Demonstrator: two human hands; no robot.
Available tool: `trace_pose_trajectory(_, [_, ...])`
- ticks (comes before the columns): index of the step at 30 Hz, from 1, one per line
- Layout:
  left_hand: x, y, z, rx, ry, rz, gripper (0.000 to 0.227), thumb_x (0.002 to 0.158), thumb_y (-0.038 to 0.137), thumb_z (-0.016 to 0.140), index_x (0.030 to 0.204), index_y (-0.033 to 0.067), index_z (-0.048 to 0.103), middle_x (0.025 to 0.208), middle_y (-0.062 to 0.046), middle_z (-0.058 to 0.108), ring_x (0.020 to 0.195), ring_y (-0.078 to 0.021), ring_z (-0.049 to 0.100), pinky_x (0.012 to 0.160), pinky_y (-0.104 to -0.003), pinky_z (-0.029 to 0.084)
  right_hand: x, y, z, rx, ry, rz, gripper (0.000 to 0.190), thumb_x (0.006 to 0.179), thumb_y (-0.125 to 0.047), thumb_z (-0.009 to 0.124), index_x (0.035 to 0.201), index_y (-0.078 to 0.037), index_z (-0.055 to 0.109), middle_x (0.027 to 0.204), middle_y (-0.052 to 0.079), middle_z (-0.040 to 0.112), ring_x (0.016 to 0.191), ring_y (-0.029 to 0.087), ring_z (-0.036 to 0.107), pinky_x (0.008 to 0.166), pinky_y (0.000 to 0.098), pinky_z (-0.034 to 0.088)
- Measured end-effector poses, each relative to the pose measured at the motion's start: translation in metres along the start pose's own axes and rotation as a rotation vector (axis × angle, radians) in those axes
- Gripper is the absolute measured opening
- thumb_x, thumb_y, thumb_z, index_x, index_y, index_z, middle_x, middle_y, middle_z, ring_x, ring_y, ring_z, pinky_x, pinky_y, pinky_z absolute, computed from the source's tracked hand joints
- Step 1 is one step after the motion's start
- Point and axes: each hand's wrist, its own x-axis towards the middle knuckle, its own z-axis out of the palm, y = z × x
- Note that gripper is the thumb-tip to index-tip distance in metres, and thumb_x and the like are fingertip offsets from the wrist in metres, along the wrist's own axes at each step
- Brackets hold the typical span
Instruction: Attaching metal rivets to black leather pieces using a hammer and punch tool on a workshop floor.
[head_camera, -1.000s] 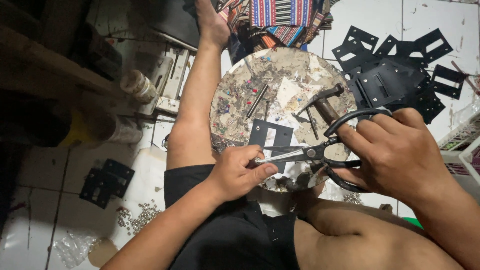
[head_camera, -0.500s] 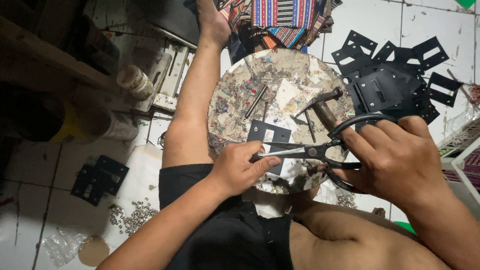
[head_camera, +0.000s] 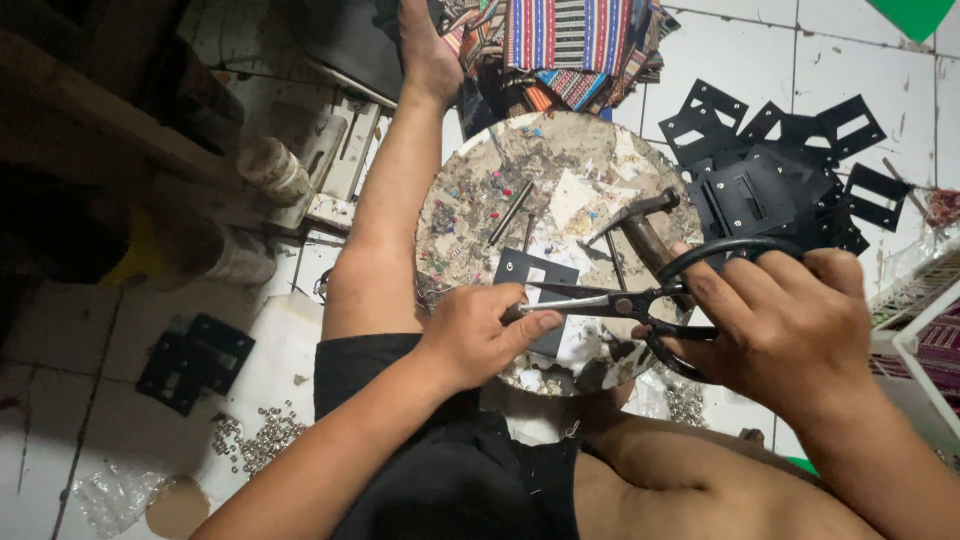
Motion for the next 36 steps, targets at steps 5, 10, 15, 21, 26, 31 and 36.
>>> trace_pose_trajectory(5, [0.007, 0.026, 0.008, -0.340, 0.293, 0.188, 0.047, 0.099, 0.048, 0.059, 0.067, 0.0126, 0.058, 0.054, -0.001, 0.050, 0.050, -0.0148, 0.049, 0.052, -0.037, 0.035, -0.008, -0.023, 0.038, 0.817, -0.141, 0.444, 0.051, 0.071, -0.061, 0.081, 0.096, -0.017, 0.072, 0.066, -0.002, 0.065, 0.060, 0.023, 0.054, 0.074, 0.0368, 0.035])
trace_pose_trajectory(10, [0.014, 0.026, 0.009, -0.373, 0.252, 0.120, 0.046, 0.097, 0.052, 0.059, 0.072, 0.0131, 0.059, 0.046, 0.002, 0.038, 0.045, -0.0091, 0.035, 0.048, -0.035, 0.027, 0.000, -0.013, 0.031, 0.788, -0.145, 0.483, 0.047, 0.072, -0.055, 0.084, 0.093, -0.016, 0.070, 0.064, -0.004, 0.063, 0.057, 0.016, 0.055, 0.073, 0.0368, 0.030])
trace_pose_trajectory(15, [0.010, 0.013, 0.012, -0.310, 0.278, 0.167, 0.042, 0.097, 0.051, 0.059, 0.074, 0.0155, 0.058, 0.052, 0.000, 0.041, 0.050, -0.0154, 0.041, 0.058, -0.034, 0.035, -0.032, 0.005, 0.046, 0.577, -0.155, 0.487, 0.063, 0.068, -0.058, 0.090, 0.108, -0.011, 0.077, 0.091, 0.001, 0.077, 0.082, 0.021, 0.071, 0.076, 0.0415, 0.037])
trace_pose_trajectory(21, [0.002, 0.001, 0.010, -0.342, 0.288, 0.235, 0.043, 0.098, 0.047, 0.061, 0.075, 0.0120, 0.054, 0.055, 0.002, 0.033, 0.050, -0.0108, 0.035, 0.050, -0.034, 0.026, -0.086, 0.012, 0.064, 0.768, -0.291, 1.110, 0.041, 0.090, -0.032, 0.087, 0.125, -0.013, 0.079, 0.089, 0.004, 0.070, 0.081, 0.011, 0.051, 0.066, 0.0339, 0.040])
trace_pose_trajectory(26, [-0.001, 0.000, 0.002, -0.349, 0.311, 0.393, 0.041, 0.102, 0.043, 0.058, 0.076, 0.0120, 0.053, 0.064, 0.001, 0.046, 0.054, -0.0146, 0.044, 0.060, -0.033, 0.038, -0.176, -0.020, 0.128, 1.050, 0.110, 1.697, 0.024, 0.115, -0.032, 0.062, 0.106, -0.010, 0.067, 0.063, 0.005, 0.050, 0.051, 0.012, 0.044, 0.043, 0.0301, 0.031])
trace_pose_trajectory(31, [0.001, 0.000, -0.001, -0.548, 0.339, 0.412, 0.038, 0.095, 0.032, 0.073, 0.068, 0.0107, 0.057, 0.048, -0.008, 0.046, 0.041, -0.0226, 0.050, 0.041, -0.029, 0.038, -0.205, -0.119, 0.078, 0.789, 0.043, 1.532, 0.014, 0.103, -0.020, 0.073, 0.091, -0.014, 0.070, 0.057, -0.006, 0.046, 0.056, 0.003, 0.047, 0.046, 0.0227, 0.032])
trace_pose_trajectory(36, [-0.004, -0.003, -0.001, -0.532, 0.335, 0.434, 0.036, 0.096, 0.031, 0.072, 0.069, 0.0108, 0.058, 0.050, -0.009, 0.048, 0.042, -0.0243, 0.052, 0.042, -0.030, 0.039, -0.106, -0.168, -0.027, 0.469, -0.033, 1.319, 0.024, 0.087, -0.003, 0.086, 0.071, -0.018, 0.075, 0.050, -0.020, 0.042, 0.062, -0.008, 0.052, 0.049, 0.0137, 0.034])
